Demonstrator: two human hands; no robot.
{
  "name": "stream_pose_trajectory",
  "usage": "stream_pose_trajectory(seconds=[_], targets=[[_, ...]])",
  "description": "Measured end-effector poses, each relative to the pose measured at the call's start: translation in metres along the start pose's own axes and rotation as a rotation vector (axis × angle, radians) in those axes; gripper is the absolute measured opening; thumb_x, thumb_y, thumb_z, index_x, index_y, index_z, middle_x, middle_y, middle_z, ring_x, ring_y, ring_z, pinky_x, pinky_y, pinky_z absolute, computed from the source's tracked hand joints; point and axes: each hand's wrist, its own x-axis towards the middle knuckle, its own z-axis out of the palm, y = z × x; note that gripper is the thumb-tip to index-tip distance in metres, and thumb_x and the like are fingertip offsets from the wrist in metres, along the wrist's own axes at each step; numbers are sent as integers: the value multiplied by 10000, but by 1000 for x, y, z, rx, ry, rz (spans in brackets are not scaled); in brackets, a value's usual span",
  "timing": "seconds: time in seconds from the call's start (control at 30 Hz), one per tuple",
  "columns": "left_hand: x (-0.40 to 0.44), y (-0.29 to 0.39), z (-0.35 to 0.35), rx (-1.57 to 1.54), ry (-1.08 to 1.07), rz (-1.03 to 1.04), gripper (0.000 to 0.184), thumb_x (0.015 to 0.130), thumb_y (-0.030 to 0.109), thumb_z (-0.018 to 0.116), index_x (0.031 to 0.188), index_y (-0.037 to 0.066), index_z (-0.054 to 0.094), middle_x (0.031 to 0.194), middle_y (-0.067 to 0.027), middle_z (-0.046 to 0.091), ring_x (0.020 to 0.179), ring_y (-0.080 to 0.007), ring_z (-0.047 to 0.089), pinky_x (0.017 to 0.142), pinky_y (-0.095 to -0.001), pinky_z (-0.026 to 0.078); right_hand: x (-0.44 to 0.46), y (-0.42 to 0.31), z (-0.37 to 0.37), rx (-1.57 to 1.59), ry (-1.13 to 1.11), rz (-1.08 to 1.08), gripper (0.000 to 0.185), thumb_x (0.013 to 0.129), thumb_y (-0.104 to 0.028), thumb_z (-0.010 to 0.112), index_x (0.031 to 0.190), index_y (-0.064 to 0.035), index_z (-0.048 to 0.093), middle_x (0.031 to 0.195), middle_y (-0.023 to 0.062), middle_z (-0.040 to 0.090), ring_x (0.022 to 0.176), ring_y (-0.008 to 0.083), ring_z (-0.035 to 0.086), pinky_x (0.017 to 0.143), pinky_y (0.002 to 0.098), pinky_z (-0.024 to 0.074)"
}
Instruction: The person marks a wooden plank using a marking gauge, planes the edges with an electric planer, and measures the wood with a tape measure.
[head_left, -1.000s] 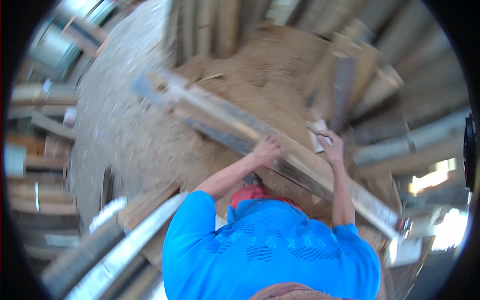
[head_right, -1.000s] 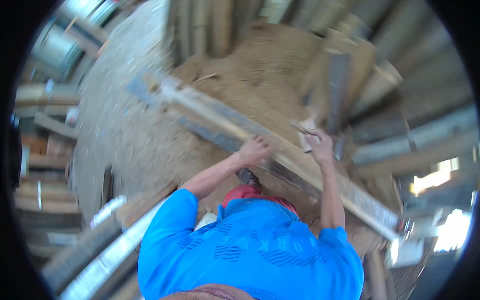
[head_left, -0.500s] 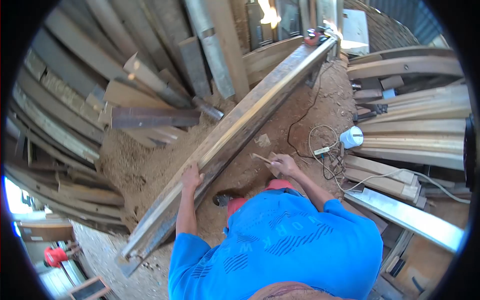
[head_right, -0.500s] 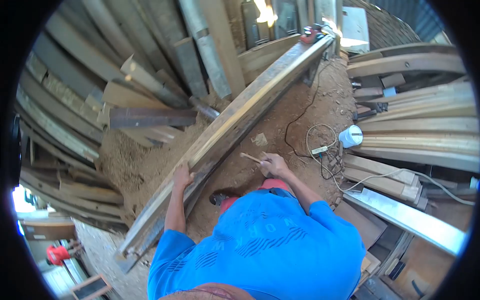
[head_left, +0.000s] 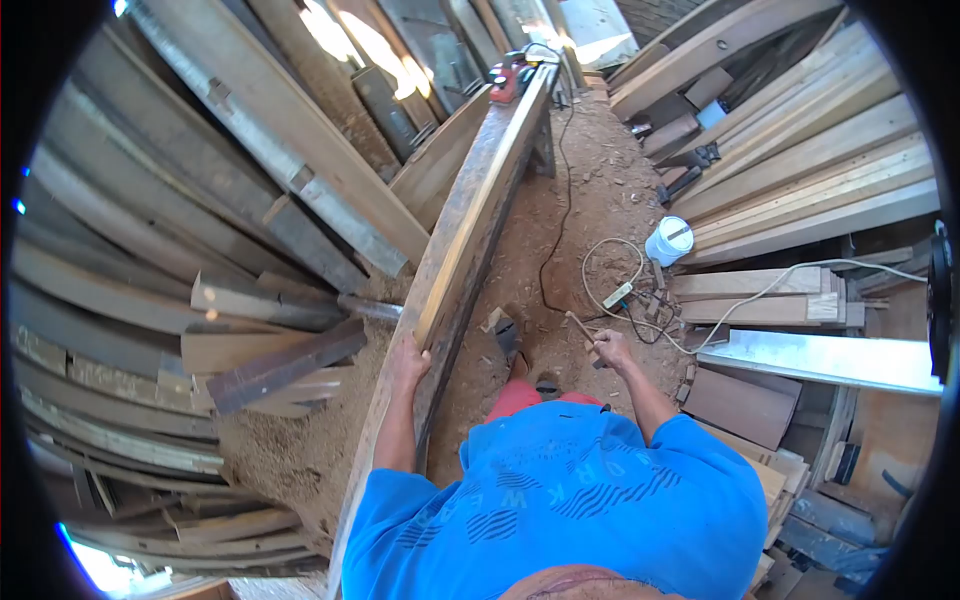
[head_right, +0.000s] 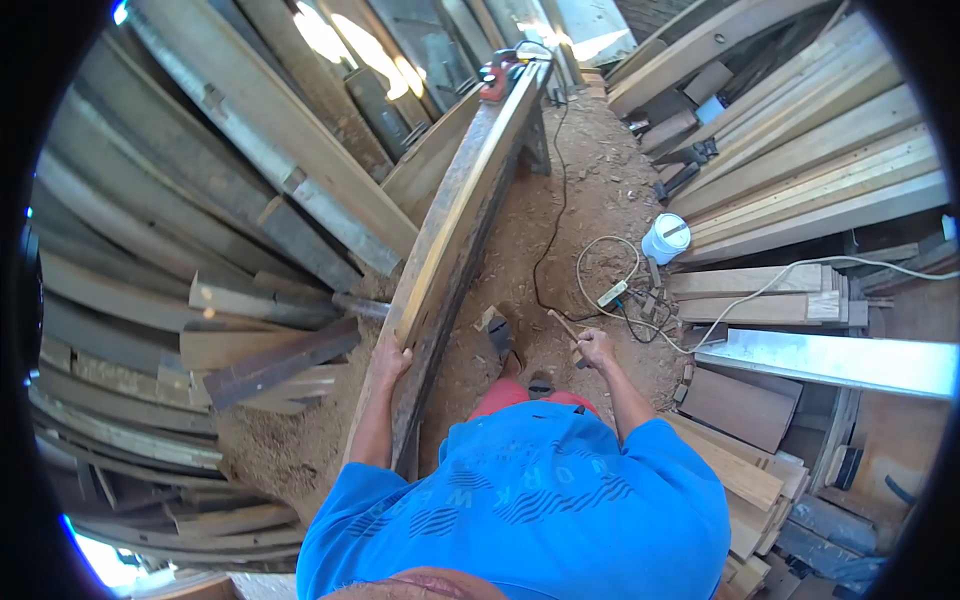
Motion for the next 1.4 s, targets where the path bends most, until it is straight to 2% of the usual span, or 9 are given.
stream_pose_trajectory(seconds=[0.27,0.37,0.43,0.57,1.03,1.13,1.2,1.27,1.4], targets=[[146,101,21,-57,28,146,754,754,225,734,1428,24,464,1106,-289,691,1009,-495,675,888,-586,543,36,-13,-38,-143,130,137,279,822,-180,682,1055,-35,727,884,166,747,720,307,740,590,429,616],[194,127,28,-39,16,227,753,756,215,732,1431,24,461,1089,-287,694,992,-503,673,874,-591,544,66,54,-27,-313,301,83,328,890,-198,586,1164,-47,682,991,223,745,796,354,762,669,487,619],[218,147,21,-67,-23,250,686,757,199,729,1375,11,498,1065,-290,696,988,-500,670,878,-585,539,57,43,-34,240,277,354,527,879,-249,596,1361,-41,554,1082,237,733,840,343,759,785,462,618],[253,196,1,-57,-67,244,624,814,264,728,1354,39,513,1144,-296,686,1087,-496,654,944,-563,520,90,93,-25,167,352,374,559,817,-140,692,1360,-57,588,1039,208,703,811,326,736,579,472,622],[300,248,30,172,22,106,471,896,369,719,1106,-3,521,1056,-309,670,1028,-496,665,871,-562,536,71,136,-81,361,254,877,326,906,-105,637,1225,-40,638,1286,155,646,1040,365,694,713,554,648],[297,258,24,181,23,58,496,908,403,714,1115,-3,517,1063,-299,668,1033,-485,667,871,-562,540,75,179,-91,730,423,1014,332,933,-123,622,1256,-48,622,1284,165,637,1055,375,684,750,611,635],[302,252,29,201,21,53,503,909,412,713,1121,0,517,1062,-294,672,1029,-481,670,876,-560,542,72,192,-109,301,362,981,308,886,-88,653,1182,-18,705,1201,207,717,1055,347,726,755,470,664],[306,257,27,207,-2,31,507,907,415,716,1123,0,521,1061,-293,674,1027,-480,671,881,-557,543,79,260,-95,299,507,954,388,871,-208,688,1219,-35,705,1260,209,698,1153,346,691,879,470,629],[306,247,29,195,11,11,540,887,431,743,1143,15,514,1078,-279,676,1026,-486,671,868,-536,552,82,227,-143,125,207,999,502,875,-386,682,1225,-27,707,1299,216,683,1204,369,663,1048,472,515]])
